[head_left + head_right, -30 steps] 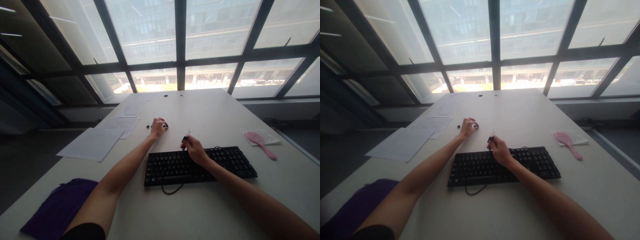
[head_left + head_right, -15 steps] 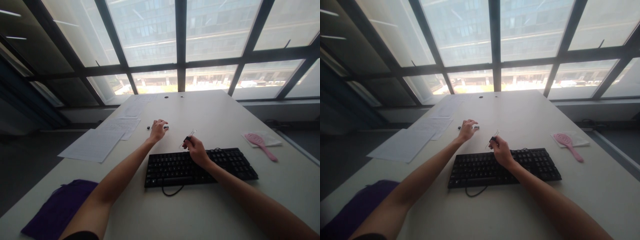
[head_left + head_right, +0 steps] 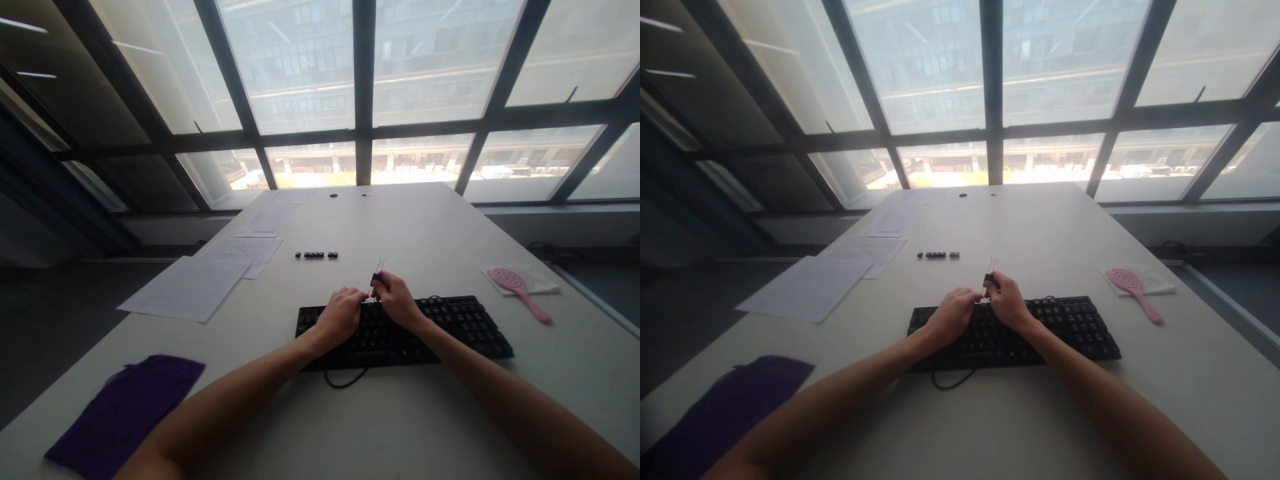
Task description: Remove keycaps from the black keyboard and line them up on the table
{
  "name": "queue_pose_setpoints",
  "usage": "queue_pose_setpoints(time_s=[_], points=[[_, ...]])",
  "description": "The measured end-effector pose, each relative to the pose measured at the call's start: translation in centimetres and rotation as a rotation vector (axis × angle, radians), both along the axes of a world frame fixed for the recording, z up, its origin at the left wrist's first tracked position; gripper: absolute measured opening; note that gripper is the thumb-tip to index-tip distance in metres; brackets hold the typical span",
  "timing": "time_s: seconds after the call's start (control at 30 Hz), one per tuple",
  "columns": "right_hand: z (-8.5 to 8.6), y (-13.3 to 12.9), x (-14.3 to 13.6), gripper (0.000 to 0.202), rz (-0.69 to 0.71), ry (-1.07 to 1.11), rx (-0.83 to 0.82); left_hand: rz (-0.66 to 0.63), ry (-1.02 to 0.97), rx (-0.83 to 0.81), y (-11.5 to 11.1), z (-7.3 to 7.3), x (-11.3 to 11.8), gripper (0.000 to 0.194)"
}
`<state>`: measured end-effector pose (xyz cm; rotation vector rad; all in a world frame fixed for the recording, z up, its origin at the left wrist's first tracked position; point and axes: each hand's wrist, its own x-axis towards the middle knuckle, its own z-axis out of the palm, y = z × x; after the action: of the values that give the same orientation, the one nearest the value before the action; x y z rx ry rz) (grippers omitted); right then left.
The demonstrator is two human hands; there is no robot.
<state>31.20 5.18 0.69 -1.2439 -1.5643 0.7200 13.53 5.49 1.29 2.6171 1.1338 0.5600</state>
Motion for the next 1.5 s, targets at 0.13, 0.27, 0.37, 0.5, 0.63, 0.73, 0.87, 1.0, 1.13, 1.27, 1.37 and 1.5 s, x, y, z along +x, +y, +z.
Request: queue_pose_setpoints(time_s=[0.13, 0.27, 0.37, 0.5, 0.63, 0.73, 0.87, 1.0, 1.13, 1.27, 1.37, 1.5], points=[[0.2, -0.3, 0.0, 0.018, 0.086, -0.093, 0.025, -0.023, -0.002, 0.004, 0.2, -0.1, -0.1, 0.027], [0.5, -1.1, 0.0, 0.017, 0.142, -0.217, 0.083, -0.041, 0.010, 0.011, 0.7, -0.3, -0.6, 0.025], [0.6, -1.6, -0.3, 0.015, 0.146, -0.292, 0.152, -0.053, 0.032, 0.017, 1.3, -0.4, -1.1, 0.023], [0.2, -1.8, -0.7, 0.018, 0.075, -0.279, 0.185, -0.092, -0.016, 0.051, 1.3, -0.2, -1.3, 0.017], [-0.3, -1.3, -0.7, 0.019, -0.002, -0.129, 0.092, -0.076, -0.133, 0.012, 1.1, -0.1, -0.6, 0.020], [-0.5, -0.8, -0.5, 0.017, 0.000, -0.060, 0.039, -0.034, -0.183, -0.069, 1.5, -0.4, -0.1, 0.016], [-0.6, -0.7, -0.4, 0.018, 0.013, -0.010, 0.004, -0.018, -0.235, -0.091, 2.0, -0.7, 0.1, 0.010], [-0.4, -0.6, -0.3, 0.019, 0.012, 0.031, 0.005, -0.043, -0.291, -0.081, 1.6, -0.6, 0.0, 0.012], [-0.3, -0.5, -0.3, 0.019, -0.003, 0.142, -0.004, -0.056, -0.352, -0.067, 1.3, -0.4, 0.0, 0.015], [-0.1, -0.7, -0.4, 0.018, -0.006, 0.111, 0.040, -0.059, -0.388, -0.050, 1.2, -0.4, 0.0, 0.016], [0.1, -1.1, -0.7, 0.017, -0.016, 0.074, 0.074, -0.057, -0.414, -0.029, 1.0, -0.4, 0.0, 0.019], [0.3, -1.4, -0.9, 0.016, -0.037, -0.008, 0.081, -0.054, -0.444, -0.002, 0.5, -0.2, 0.1, 0.022]])
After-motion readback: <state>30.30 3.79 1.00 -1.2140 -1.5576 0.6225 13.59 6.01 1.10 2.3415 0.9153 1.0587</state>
